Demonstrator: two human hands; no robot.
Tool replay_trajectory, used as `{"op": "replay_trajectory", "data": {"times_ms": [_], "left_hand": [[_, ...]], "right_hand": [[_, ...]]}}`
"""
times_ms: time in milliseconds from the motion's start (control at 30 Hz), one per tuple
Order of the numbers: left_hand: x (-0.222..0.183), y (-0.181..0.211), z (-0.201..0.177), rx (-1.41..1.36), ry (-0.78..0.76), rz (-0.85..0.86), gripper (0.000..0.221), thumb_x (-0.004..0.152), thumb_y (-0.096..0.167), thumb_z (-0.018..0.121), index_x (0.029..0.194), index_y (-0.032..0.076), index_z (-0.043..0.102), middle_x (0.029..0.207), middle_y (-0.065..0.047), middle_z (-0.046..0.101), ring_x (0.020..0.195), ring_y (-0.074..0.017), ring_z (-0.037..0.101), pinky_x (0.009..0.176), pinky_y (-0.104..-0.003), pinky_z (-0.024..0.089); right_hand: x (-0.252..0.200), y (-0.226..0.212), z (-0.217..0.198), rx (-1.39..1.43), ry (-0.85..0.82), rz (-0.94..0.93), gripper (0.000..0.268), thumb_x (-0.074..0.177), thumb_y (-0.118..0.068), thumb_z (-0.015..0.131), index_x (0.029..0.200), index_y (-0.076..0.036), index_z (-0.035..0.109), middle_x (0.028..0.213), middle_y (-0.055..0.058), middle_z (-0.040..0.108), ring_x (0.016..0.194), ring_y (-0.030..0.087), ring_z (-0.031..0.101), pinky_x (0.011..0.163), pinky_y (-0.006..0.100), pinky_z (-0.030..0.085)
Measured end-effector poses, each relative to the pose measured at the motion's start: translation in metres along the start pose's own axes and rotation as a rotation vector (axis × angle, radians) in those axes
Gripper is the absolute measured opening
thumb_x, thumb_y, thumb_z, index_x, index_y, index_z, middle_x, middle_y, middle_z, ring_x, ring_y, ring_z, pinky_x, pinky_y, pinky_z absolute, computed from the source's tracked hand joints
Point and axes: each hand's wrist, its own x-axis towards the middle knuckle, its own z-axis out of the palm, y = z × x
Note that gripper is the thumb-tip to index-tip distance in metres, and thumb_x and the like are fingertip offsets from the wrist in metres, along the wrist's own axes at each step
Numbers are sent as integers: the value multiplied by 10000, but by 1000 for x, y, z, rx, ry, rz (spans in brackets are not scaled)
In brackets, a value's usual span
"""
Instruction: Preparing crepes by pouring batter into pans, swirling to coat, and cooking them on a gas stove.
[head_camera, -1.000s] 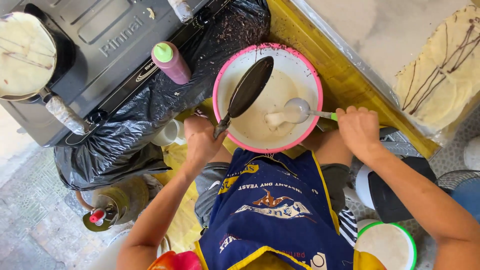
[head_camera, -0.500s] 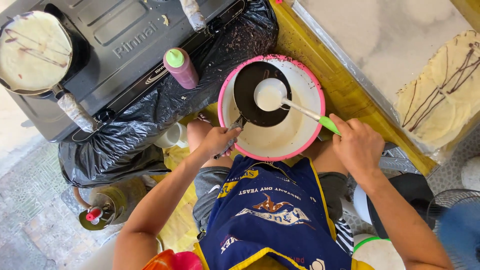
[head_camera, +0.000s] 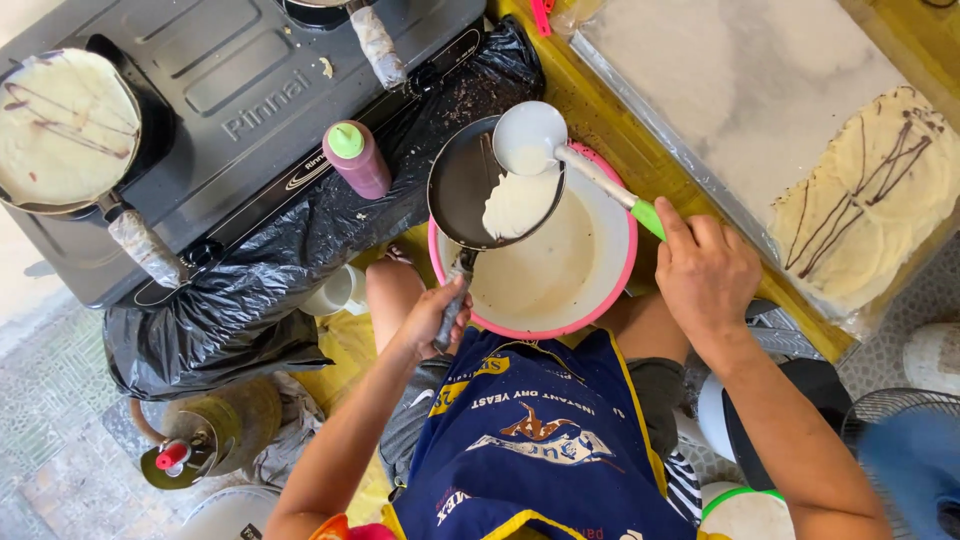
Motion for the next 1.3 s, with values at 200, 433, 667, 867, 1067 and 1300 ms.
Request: {"op": "replay_trajectory", "data": {"times_ms": [200,433,667,867,1067,1300], "left_hand": [[44,-57,22,-211,-112,212,418,1028,353,640,867,-33,624,511,-141,525,324,-223,537,337,-299,446],[19,-2,73,-104,-175,116,400,1008,379,643,824,24,619,540,-101,563,361,-174,538,344,-277,439],[14,51,69,278,-120,-301,450,924,404,714,863,-37,647,563,-94,570,370,-151,549,322,-268,455],[-13,68,84,568,-133,-252,435,892,360,764,839,-62,673,555,-164,610,368,-211,591,306,-313,467],[-28,46,71,483,-151,-169,327,934,256,739,860,-48,643,539,-150,589,358,-204,578,327,-282,471],[-22,0,63,281,-233,-107,324,949,247,757,861,-43,641,526,-151,586,350,-196,571,316,-285,466]], "right_hand": [[6,-3,-44,-76,24,-35,453,843,-150,718,1214,-387,825,883,-76,611,738,128,595,632,233,474],[-17,-10,-60,-27,-73,-26,333,970,-123,778,1220,-332,848,858,-60,647,657,160,495,574,272,379],[-42,-6,-29,39,-346,218,415,847,-159,787,1240,-291,820,872,-26,686,781,180,697,643,274,563],[-74,-12,-10,176,-534,433,438,864,-226,750,1289,-332,770,911,-16,700,822,224,725,672,368,605],[-93,10,0,66,-380,511,478,807,-277,791,1278,-352,776,878,1,669,793,266,714,671,418,619],[-83,16,-37,-44,-286,370,351,903,-220,799,1225,-357,825,890,-73,693,792,153,705,715,257,595]]}}
